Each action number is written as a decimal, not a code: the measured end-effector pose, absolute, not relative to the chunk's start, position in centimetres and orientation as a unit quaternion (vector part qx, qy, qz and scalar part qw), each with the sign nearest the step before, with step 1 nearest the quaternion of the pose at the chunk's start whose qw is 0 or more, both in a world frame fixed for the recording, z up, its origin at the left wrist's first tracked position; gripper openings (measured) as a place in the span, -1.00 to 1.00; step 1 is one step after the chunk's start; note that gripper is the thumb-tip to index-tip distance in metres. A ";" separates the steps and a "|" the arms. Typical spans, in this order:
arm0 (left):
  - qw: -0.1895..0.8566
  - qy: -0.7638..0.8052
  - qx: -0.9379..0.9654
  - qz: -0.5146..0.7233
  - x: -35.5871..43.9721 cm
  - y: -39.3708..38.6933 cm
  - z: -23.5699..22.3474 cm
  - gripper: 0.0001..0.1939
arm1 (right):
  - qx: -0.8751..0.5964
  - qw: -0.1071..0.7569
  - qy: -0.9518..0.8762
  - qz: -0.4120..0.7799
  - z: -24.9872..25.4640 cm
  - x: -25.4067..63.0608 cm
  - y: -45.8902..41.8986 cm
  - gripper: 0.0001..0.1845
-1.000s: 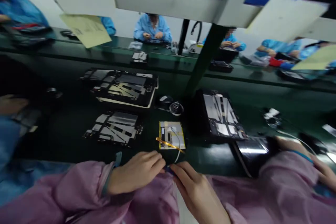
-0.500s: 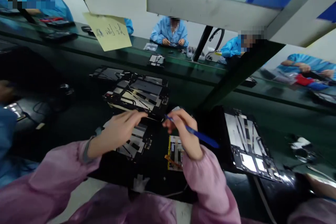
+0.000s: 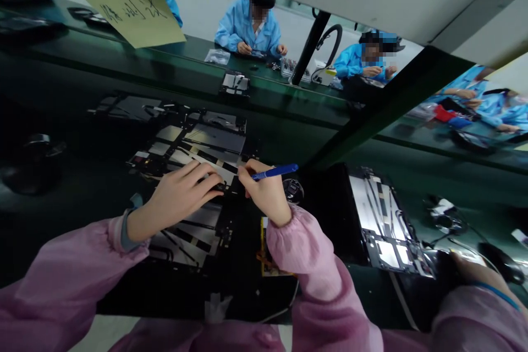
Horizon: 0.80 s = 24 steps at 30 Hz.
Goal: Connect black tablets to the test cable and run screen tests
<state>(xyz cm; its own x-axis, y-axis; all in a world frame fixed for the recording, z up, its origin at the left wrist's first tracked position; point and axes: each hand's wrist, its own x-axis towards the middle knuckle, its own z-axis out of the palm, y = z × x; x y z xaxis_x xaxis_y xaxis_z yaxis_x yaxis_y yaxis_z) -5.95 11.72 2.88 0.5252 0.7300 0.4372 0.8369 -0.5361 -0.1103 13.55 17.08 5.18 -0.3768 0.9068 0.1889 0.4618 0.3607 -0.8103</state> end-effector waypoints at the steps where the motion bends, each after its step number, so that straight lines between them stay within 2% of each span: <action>1: 0.155 -0.452 -0.860 -0.176 -6.0 11.8 2.9 -0.91 | -0.449 0.325 -0.756 0.347 5.2 13.6 17.1 -0.65; 4: 0.158 -0.444 -0.861 -0.190 -6.3 12.0 3.1 -0.91 | -0.443 0.363 -0.723 0.385 5.5 14.2 17.2 -0.66; 7: 0.167 -0.437 -0.858 -0.215 -7.2 12.6 3.9 -0.88 | -0.446 0.500 -0.631 0.391 5.8 15.7 16.8 -0.68; 9: 0.176 -0.433 -0.854 -0.228 -7.8 13.1 4.6 -0.87 | -0.450 0.555 -0.589 0.377 5.5 16.8 16.4 -0.71; 16: 0.170 -0.435 -0.856 -0.223 -7.7 13.2 3.7 -0.86 | -0.496 0.459 -0.599 0.430 2.0 16.9 14.7 -0.72; 20: 0.173 -0.455 -0.846 -0.217 -7.1 12.5 2.9 -0.79 | -0.465 0.462 -0.583 0.481 2.4 15.5 14.8 -0.69; 24: 0.231 -0.481 -0.815 -0.224 -6.7 12.7 3.2 -0.73 | -0.438 0.485 -0.558 0.511 3.8 14.9 15.0 -0.69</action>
<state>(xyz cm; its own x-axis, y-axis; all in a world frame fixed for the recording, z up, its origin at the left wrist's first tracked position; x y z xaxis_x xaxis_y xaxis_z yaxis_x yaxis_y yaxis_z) -6.67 12.68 3.23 0.4368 0.6803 0.5886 0.8880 -0.4305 -0.1616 14.93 15.03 3.79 -0.1447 0.9850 0.0941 -0.0069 0.0940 -0.9955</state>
